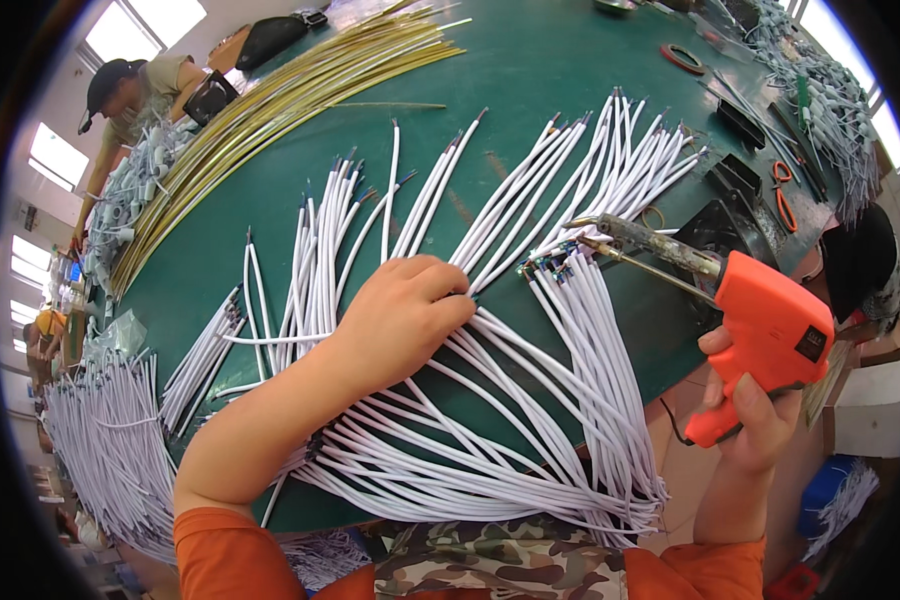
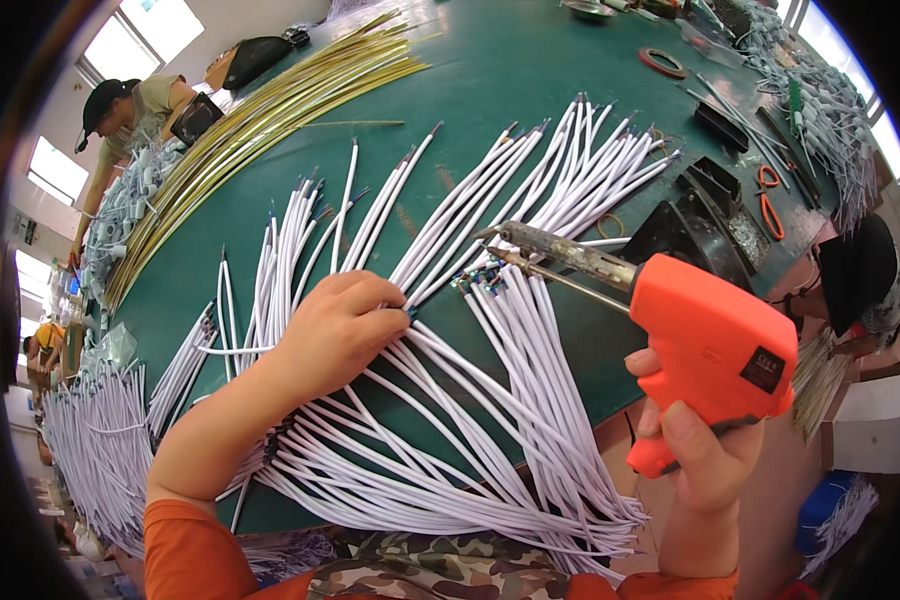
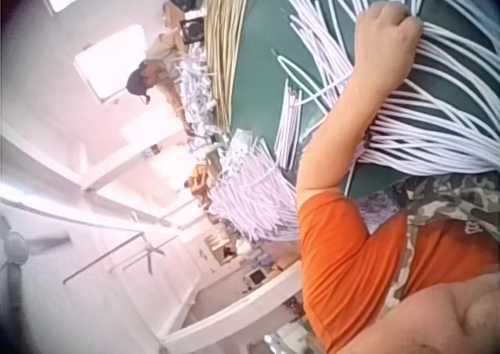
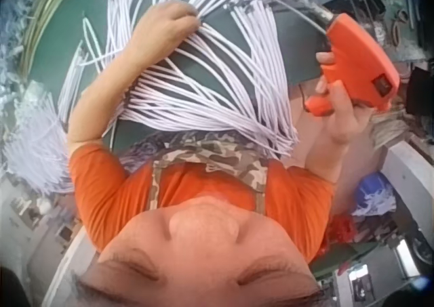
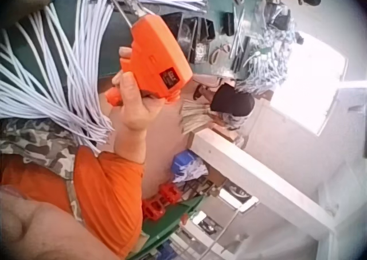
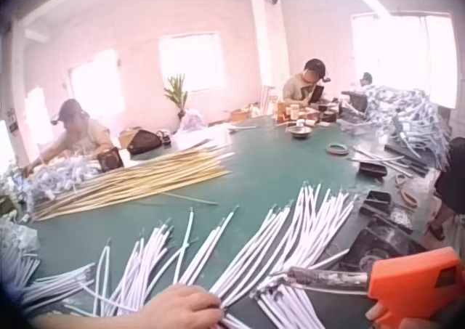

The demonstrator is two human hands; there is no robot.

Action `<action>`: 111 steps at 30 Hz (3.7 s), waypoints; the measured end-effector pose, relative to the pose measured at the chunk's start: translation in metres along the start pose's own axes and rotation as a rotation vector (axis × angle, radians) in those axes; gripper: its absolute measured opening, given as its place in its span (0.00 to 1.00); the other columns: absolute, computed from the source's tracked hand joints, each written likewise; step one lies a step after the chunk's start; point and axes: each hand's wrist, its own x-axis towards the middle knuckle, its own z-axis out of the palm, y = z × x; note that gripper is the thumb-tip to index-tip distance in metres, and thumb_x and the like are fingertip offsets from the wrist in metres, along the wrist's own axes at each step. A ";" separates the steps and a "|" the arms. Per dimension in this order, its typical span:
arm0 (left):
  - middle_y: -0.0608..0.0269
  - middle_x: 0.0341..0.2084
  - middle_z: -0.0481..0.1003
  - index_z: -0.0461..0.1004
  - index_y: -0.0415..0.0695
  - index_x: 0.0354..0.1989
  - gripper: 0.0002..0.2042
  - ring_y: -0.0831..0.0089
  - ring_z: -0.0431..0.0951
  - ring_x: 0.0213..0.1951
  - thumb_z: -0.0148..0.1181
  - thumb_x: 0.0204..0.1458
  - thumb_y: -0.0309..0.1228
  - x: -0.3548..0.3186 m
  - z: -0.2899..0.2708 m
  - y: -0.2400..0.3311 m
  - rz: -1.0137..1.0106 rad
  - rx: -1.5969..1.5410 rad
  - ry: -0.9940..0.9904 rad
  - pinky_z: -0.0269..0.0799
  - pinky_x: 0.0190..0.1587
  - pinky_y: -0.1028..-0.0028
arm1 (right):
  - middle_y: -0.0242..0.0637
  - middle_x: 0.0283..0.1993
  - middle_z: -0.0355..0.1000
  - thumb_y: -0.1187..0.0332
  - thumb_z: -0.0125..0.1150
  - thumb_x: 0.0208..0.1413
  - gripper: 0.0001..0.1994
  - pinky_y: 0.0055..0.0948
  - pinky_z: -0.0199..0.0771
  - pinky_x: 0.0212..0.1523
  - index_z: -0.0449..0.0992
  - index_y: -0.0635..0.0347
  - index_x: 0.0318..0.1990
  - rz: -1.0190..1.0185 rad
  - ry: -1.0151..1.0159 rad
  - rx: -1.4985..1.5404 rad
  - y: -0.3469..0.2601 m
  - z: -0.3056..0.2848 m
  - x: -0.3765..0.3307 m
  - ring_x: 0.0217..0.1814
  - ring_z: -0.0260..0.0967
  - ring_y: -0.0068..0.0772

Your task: The person solders wires onto small circuit boards using a soldering gun, cuts a rubber band using scissors, and continues soldering the wires.

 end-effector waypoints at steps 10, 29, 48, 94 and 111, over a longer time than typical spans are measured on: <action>0.58 0.42 0.77 0.79 0.45 0.45 0.14 0.57 0.75 0.49 0.64 0.48 0.22 -0.007 -0.012 -0.008 -0.163 -0.171 0.035 0.69 0.53 0.61 | 0.56 0.46 0.75 0.68 0.62 0.53 0.29 0.21 0.73 0.25 0.63 0.75 0.60 -0.020 -0.018 0.027 0.005 0.005 -0.004 0.28 0.71 0.25; 0.53 0.55 0.70 0.80 0.46 0.46 0.14 0.52 0.69 0.58 0.64 0.49 0.23 0.009 0.003 -0.023 -0.112 -0.162 -0.054 0.65 0.59 0.58 | 0.55 0.47 0.74 0.65 0.62 0.55 0.30 0.20 0.72 0.27 0.61 0.74 0.61 0.012 -0.054 0.009 0.017 0.007 0.003 0.28 0.70 0.24; 0.53 0.37 0.76 0.77 0.41 0.42 0.11 0.57 0.76 0.43 0.63 0.51 0.29 -0.195 -0.134 -0.055 -0.718 0.201 -0.023 0.72 0.48 0.65 | 0.49 0.51 0.68 0.63 0.56 0.58 0.25 0.18 0.63 0.31 0.63 0.73 0.57 -0.053 -0.192 -0.124 0.014 0.011 0.004 0.28 0.62 0.18; 0.61 0.28 0.69 0.78 0.43 0.48 0.16 0.67 0.70 0.33 0.57 0.51 0.16 -0.025 -0.061 0.000 -0.330 -0.490 -0.045 0.66 0.36 0.73 | 0.57 0.48 0.73 0.68 0.62 0.54 0.30 0.21 0.75 0.30 0.60 0.74 0.62 0.125 -0.204 0.018 0.017 0.016 0.002 0.30 0.73 0.25; 0.56 0.28 0.74 0.77 0.40 0.35 0.07 0.55 0.75 0.33 0.63 0.47 0.20 -0.005 -0.012 0.002 -0.286 -0.275 0.011 0.72 0.36 0.65 | 0.50 0.48 0.76 0.67 0.65 0.52 0.21 0.27 0.76 0.38 0.73 0.70 0.51 0.305 -0.187 0.011 0.021 0.020 0.017 0.36 0.74 0.27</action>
